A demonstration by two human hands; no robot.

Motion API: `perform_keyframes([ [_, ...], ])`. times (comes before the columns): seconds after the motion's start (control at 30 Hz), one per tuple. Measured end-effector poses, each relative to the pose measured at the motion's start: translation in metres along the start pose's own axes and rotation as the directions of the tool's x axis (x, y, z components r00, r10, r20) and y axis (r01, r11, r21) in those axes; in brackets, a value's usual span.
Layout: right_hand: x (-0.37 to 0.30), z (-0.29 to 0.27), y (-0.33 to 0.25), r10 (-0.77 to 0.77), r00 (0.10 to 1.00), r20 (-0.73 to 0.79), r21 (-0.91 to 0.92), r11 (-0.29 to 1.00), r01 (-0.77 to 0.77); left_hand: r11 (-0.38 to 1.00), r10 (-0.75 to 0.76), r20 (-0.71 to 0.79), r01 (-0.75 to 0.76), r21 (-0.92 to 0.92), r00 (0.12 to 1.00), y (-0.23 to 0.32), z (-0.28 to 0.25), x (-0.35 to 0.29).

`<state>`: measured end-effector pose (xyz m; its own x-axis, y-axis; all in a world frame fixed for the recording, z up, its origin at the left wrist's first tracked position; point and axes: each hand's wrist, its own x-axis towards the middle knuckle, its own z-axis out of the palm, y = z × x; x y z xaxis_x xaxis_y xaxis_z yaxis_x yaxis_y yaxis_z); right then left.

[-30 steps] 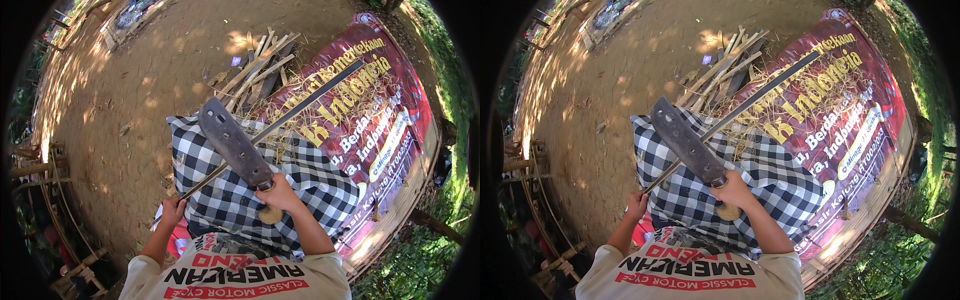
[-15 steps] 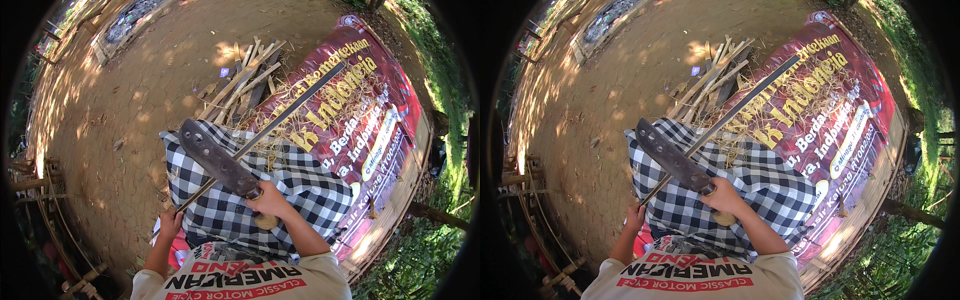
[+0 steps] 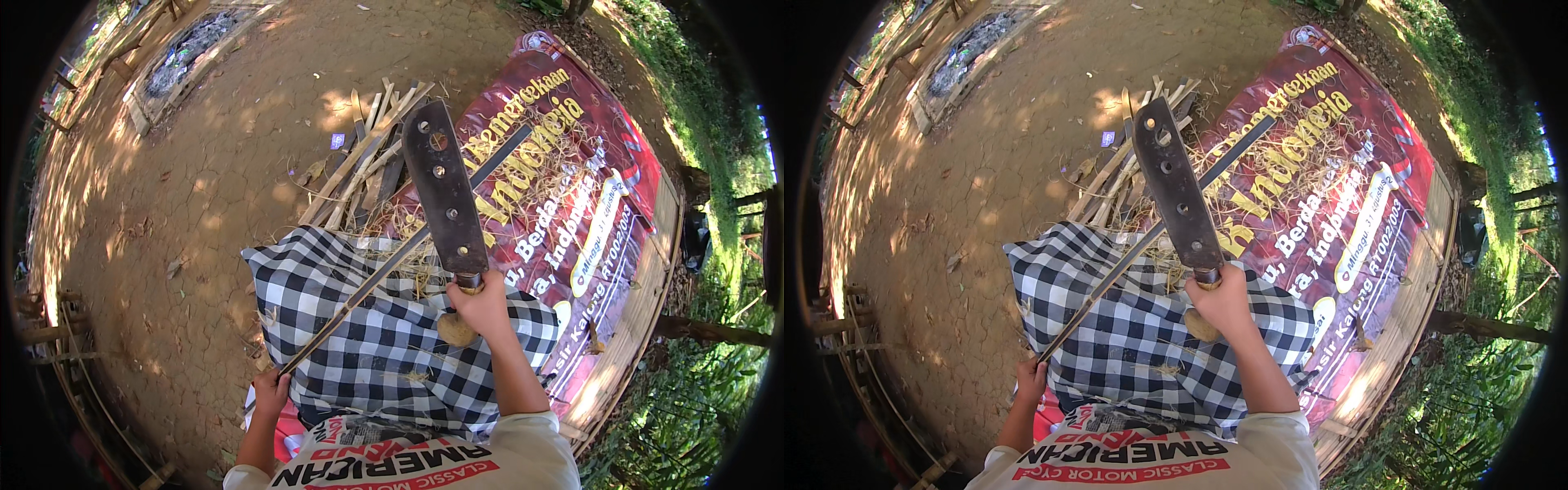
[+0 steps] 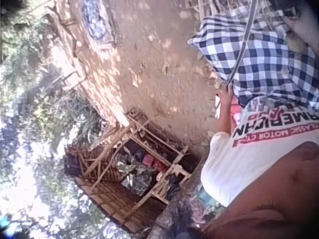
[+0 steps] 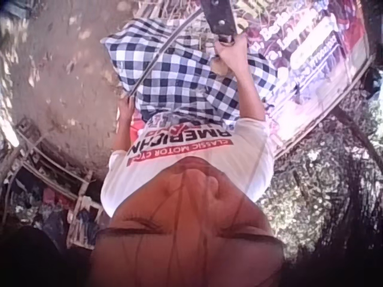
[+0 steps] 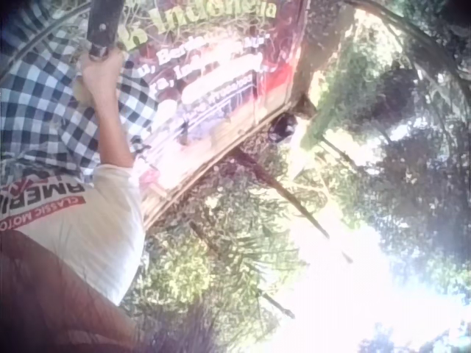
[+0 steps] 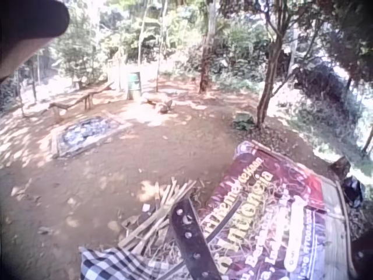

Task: The person uses a cleaver to shave and smooth the surface of a long, thin piece of wood by sliding the blade along its length.

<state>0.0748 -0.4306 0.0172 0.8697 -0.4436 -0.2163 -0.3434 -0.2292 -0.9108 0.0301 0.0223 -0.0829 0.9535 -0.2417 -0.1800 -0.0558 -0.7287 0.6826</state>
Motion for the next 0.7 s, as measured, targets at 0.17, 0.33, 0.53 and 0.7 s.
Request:
perform_keyframes([
  [0.17, -0.022, 0.012, -0.011, -0.325, 0.940, -0.106, -0.334, 0.902, 0.274, 0.999, -0.048, 0.049, 0.049, -0.023, 0.998, 0.001, -0.004, 0.001],
  [0.33, -0.022, 0.010, -0.009, -0.587, 0.808, 0.050, -0.497, 0.687, 0.530, 1.000, -0.012, 0.033, 0.013, -0.021, 0.999, -0.012, 0.000, -0.001],
  [0.53, -0.005, 0.019, -0.011, -0.542, 0.811, 0.219, -0.606, 0.576, 0.549, 0.999, 0.028, 0.014, -0.028, 0.014, 1.000, -0.009, -0.003, -0.002],
  [0.7, 0.034, -0.013, 0.000, -0.487, 0.865, 0.119, -0.676, 0.598, 0.430, 0.993, 0.097, -0.006, -0.097, 0.062, 0.995, -0.009, -0.003, 0.000],
])
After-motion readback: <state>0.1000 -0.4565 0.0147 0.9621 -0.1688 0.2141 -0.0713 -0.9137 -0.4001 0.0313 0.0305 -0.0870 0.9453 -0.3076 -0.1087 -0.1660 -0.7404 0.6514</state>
